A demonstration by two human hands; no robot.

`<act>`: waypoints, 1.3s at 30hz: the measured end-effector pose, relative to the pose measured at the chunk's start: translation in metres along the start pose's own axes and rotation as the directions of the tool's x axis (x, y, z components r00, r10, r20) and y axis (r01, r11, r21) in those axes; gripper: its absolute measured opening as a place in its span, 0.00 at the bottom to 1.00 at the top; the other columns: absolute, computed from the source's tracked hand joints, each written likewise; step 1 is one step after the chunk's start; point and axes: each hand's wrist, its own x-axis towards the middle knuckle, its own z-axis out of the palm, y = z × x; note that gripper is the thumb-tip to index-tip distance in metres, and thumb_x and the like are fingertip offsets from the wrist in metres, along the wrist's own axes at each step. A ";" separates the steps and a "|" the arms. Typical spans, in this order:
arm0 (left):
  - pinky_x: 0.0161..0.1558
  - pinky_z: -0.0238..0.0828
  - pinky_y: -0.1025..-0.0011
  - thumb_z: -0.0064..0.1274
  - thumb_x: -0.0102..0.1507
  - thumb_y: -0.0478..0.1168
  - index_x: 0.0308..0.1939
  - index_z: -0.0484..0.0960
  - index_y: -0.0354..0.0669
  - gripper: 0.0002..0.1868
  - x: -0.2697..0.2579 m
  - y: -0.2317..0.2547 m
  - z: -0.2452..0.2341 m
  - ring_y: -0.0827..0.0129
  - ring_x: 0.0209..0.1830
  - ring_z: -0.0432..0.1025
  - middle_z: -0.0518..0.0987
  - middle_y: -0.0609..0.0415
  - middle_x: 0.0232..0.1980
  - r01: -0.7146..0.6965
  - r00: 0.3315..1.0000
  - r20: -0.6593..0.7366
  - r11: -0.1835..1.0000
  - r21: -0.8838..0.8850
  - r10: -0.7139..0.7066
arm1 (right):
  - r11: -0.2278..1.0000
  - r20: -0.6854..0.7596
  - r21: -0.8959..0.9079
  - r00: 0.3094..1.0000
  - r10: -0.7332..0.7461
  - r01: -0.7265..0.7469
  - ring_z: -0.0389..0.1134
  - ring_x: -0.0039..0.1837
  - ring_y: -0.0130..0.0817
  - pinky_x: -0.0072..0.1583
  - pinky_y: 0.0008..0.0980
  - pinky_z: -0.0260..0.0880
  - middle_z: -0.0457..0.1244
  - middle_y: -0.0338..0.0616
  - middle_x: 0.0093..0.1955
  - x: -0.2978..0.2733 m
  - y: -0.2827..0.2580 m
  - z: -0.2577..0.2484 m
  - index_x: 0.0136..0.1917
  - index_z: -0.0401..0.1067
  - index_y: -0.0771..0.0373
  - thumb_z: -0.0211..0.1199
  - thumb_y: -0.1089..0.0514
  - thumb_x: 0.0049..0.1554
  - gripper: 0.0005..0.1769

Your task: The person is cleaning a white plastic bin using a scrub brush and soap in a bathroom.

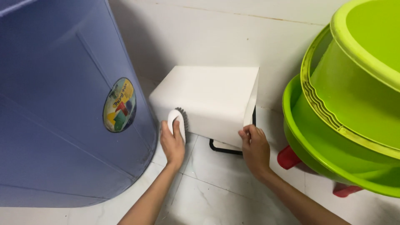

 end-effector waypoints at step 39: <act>0.52 0.71 0.50 0.54 0.66 0.53 0.61 0.74 0.31 0.30 0.126 0.108 0.029 0.42 0.50 0.77 0.83 0.35 0.46 -0.276 0.939 0.286 0.914 0.296 0.191 | 0.913 -0.010 0.385 0.989 0.150 -0.134 0.58 0.33 0.23 0.38 0.28 0.60 0.59 0.35 0.28 0.090 -0.032 -0.064 0.40 0.67 0.65 0.63 0.54 0.62 0.14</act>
